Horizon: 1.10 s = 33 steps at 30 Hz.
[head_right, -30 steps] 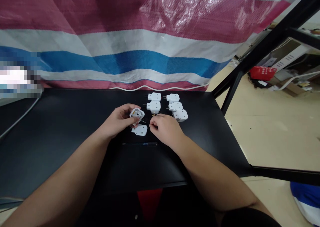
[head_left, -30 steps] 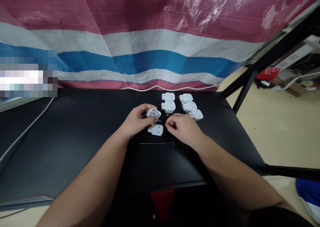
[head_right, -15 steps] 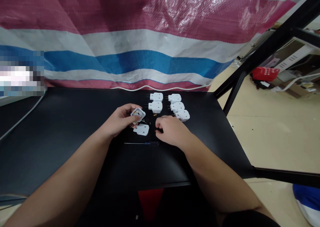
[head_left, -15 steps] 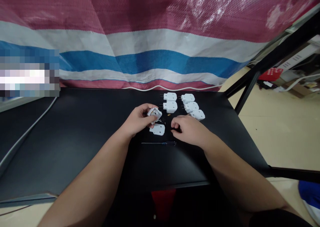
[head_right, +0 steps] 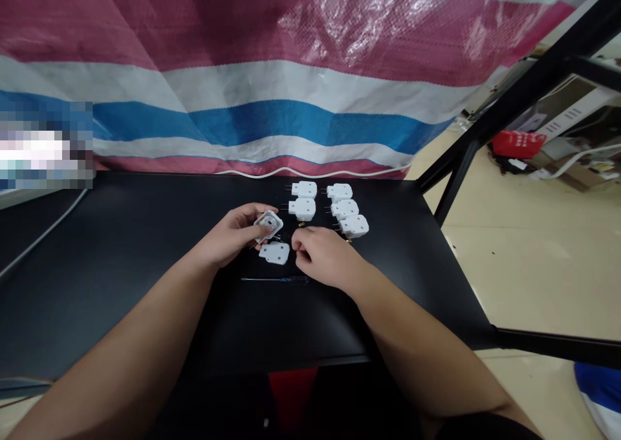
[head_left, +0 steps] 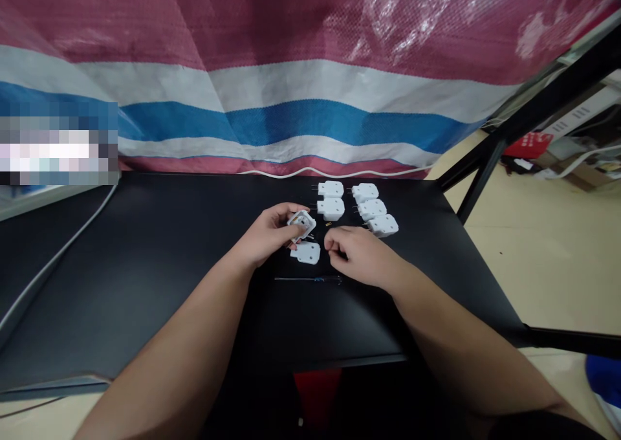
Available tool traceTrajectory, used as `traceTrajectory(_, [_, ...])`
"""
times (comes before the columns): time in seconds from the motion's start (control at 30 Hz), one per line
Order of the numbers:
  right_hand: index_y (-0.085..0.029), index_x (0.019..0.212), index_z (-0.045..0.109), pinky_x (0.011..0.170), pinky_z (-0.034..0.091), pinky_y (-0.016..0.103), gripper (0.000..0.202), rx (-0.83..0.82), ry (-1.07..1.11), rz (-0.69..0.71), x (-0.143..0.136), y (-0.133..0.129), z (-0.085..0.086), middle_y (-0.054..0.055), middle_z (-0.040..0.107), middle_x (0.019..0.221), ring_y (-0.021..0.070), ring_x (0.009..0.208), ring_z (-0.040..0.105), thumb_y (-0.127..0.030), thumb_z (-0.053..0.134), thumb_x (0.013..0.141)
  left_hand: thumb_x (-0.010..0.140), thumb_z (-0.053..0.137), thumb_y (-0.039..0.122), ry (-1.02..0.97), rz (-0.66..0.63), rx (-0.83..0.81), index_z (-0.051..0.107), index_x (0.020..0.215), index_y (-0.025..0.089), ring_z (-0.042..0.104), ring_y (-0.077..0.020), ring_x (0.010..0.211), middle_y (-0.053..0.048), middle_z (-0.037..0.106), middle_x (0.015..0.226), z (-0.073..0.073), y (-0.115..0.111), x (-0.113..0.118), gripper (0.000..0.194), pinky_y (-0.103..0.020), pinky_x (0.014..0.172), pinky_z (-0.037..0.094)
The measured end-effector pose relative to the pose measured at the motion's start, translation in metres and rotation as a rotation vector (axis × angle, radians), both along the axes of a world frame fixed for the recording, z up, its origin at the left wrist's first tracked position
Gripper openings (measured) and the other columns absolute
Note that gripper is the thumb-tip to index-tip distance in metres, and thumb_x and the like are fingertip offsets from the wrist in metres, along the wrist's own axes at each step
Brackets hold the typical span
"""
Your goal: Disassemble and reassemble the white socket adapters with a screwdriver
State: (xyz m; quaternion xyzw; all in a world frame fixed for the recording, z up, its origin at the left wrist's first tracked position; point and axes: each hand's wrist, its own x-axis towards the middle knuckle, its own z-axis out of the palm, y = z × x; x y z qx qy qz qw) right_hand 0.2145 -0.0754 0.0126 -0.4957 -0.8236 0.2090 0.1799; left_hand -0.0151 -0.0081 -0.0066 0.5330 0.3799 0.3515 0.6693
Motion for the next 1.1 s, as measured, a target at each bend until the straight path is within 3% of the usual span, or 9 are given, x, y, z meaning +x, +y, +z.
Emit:
traceTrajectory(0.17, [-0.023, 0.103, 0.071, 0.076, 0.058, 0.035, 0.013, 0.103, 0.402, -0.147, -0.002, 0.004, -0.007, 0.003, 0.075, 0.092, 0.0185, 0.080, 0.071, -0.016, 0.066, 0.094, 0.078, 0.085, 0.019, -0.034, -0.019, -0.007, 0.075, 0.120, 0.016, 0.064, -0.0113, 0.071, -0.004, 0.070, 0.096, 0.001, 0.000, 0.000, 0.043, -0.020, 0.055, 0.056])
traceTrajectory(0.37, [-0.022, 0.099, 0.069, 0.080, 0.062, 0.038, 0.008, -0.083, 0.718, -0.229, -0.005, 0.008, -0.022, 0.004, 0.077, 0.092, 0.0203, 0.084, 0.077, -0.030, 0.070, 0.099, 0.078, 0.086, 0.019, -0.051, -0.082, -0.006, 0.073, 0.125, 0.016, 0.065, -0.0117, 0.073, -0.004, 0.071, 0.098, 0.000, -0.001, -0.001, 0.049, -0.021, 0.056, 0.057])
traceTrajectory(0.7, [-0.022, 0.097, 0.067, 0.070, 0.055, 0.033, 0.007, -0.012, 0.615, -0.205, -0.005, 0.007, -0.013, 0.002, 0.070, 0.085, 0.0172, 0.076, 0.068, -0.029, 0.066, 0.101, 0.080, 0.086, 0.016, -0.054, -0.152, 0.006, 0.074, 0.125, 0.017, 0.070, -0.0138, 0.076, -0.005, 0.073, 0.098, -0.002, -0.003, 0.000, 0.047, -0.021, 0.058, 0.060])
traceTrajectory(0.83, [-0.023, 0.094, 0.071, 0.077, 0.059, 0.036, 0.002, 0.090, 0.585, -0.173, -0.006, 0.005, -0.013, 0.003, 0.074, 0.091, 0.0185, 0.081, 0.071, -0.021, 0.070, 0.094, 0.079, 0.089, 0.017, -0.066, -0.189, -0.006, 0.074, 0.126, 0.017, 0.071, -0.0143, 0.077, -0.005, 0.073, 0.098, -0.001, -0.004, 0.001, 0.049, -0.024, 0.061, 0.062])
traceTrajectory(1.1, [-0.024, 0.088, 0.070, 0.072, 0.058, 0.033, 0.012, 0.228, 0.460, -0.162, -0.011, 0.000, -0.004, 0.000, 0.073, 0.084, 0.0168, 0.074, 0.069, -0.013, 0.067, 0.089, 0.072, 0.094, 0.013, -0.104, -0.243, -0.020, 0.063, 0.145, 0.021, 0.074, -0.0150, 0.080, -0.004, 0.072, 0.106, -0.003, -0.006, 0.002, 0.080, -0.028, 0.071, 0.064])
